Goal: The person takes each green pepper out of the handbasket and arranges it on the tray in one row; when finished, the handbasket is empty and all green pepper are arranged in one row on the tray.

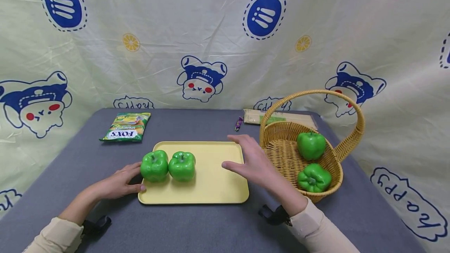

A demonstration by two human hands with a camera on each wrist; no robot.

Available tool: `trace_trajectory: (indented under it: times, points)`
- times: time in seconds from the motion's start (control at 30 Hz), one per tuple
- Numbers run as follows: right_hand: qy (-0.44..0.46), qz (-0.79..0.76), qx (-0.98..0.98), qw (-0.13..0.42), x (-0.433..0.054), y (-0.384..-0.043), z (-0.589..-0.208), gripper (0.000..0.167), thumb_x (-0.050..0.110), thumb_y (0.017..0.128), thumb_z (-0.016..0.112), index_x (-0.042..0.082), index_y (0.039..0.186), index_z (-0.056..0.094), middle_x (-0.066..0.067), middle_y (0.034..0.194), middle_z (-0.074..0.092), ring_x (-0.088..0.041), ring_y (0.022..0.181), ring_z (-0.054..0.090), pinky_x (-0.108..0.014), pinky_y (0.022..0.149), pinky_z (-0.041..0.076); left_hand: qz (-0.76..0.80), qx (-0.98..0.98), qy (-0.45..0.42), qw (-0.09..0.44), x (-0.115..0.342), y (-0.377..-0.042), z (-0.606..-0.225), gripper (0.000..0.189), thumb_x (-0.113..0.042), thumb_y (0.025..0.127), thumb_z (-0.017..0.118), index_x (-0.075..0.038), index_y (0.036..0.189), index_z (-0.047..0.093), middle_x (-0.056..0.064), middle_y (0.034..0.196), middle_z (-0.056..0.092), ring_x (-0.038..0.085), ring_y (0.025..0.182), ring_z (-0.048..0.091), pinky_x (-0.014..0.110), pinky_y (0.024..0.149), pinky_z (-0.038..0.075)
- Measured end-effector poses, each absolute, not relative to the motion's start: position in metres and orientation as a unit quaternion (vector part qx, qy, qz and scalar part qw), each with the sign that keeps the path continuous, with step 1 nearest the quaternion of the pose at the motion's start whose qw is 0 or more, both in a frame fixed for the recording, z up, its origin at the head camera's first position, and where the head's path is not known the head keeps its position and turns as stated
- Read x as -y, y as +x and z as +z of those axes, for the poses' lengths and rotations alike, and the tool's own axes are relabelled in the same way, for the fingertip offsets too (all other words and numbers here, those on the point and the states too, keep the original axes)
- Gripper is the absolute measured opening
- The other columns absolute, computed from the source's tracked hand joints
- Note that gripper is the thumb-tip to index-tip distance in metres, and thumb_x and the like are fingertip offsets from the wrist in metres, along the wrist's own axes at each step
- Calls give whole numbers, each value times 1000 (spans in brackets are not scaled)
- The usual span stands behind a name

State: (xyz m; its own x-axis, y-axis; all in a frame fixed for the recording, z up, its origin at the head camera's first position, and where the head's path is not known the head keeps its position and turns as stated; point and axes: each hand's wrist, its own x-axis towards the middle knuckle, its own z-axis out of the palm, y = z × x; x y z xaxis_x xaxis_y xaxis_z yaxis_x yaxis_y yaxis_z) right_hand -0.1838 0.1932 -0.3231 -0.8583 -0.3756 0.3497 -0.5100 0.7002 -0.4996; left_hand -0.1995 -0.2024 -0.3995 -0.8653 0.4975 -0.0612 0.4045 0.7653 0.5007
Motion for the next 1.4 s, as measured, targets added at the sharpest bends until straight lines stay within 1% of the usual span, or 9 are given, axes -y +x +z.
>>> trace_trajectory:
  times: [0.13, 0.27, 0.5, 0.67, 0.97, 1.2, 1.4]
  points:
    - [229, 289, 921, 123, -207, -181, -321, 69, 33, 79, 76, 10, 137, 46, -10, 135, 51, -29, 121, 51, -50, 96, 45, 244, -935, 242, 93, 202, -199, -399, 71, -34, 87, 66, 4, 140, 39, 25, 146, 36, 47, 133, 32, 69, 99, 27]
    - [216, 276, 928, 128, -220, -179, -318, 69, 31, 80, 75, 7, 137, 46, -13, 135, 51, -31, 123, 49, -53, 97, 43, 244, -935, 241, 94, 202, -199, -399, 70, -34, 86, 66, 4, 140, 39, 25, 146, 36, 47, 133, 32, 69, 99, 27]
    - [188, 260, 938, 132, -241, -176, -314, 68, 36, 81, 74, 7, 136, 46, -14, 134, 51, -33, 124, 47, -55, 96, 42, 245, -935, 235, 103, 202, -199, -399, 71, -33, 87, 65, 5, 140, 39, 26, 147, 35, 48, 134, 31, 69, 100, 26]
    - [182, 245, 941, 148, -258, -174, -313, 66, 33, 81, 73, 4, 135, 47, -17, 132, 52, -35, 122, 47, -56, 94, 42, 245, -935, 235, 105, 201, -199, -399, 71, -33, 87, 65, 5, 140, 39, 25, 147, 35, 47, 134, 31, 69, 100, 26]
    - [146, 221, 954, 142, -283, -170, -314, 68, 36, 81, 73, 4, 136, 46, -21, 134, 50, -42, 123, 44, -60, 94, 37, 243, -936, 233, 105, 201, -199, -398, 71, -33, 87, 65, 5, 140, 38, 25, 147, 36, 47, 134, 31, 68, 100, 26]
    - [112, 211, 965, 111, -301, -170, -318, 75, 48, 82, 68, 3, 137, 44, -23, 136, 47, -45, 125, 39, -64, 94, 34, 243, -935, 236, 103, 201, -199, -398, 71, -33, 87, 66, 6, 140, 38, 26, 146, 35, 48, 134, 31, 69, 100, 26]
    - [105, 203, 968, 101, -314, -170, -321, 77, 47, 81, 70, 0, 136, 44, -27, 136, 45, -49, 126, 37, -67, 95, 31, 243, -935, 236, 103, 202, -199, -398, 71, -34, 87, 65, 6, 140, 39, 26, 146, 35, 48, 134, 31, 69, 100, 26]
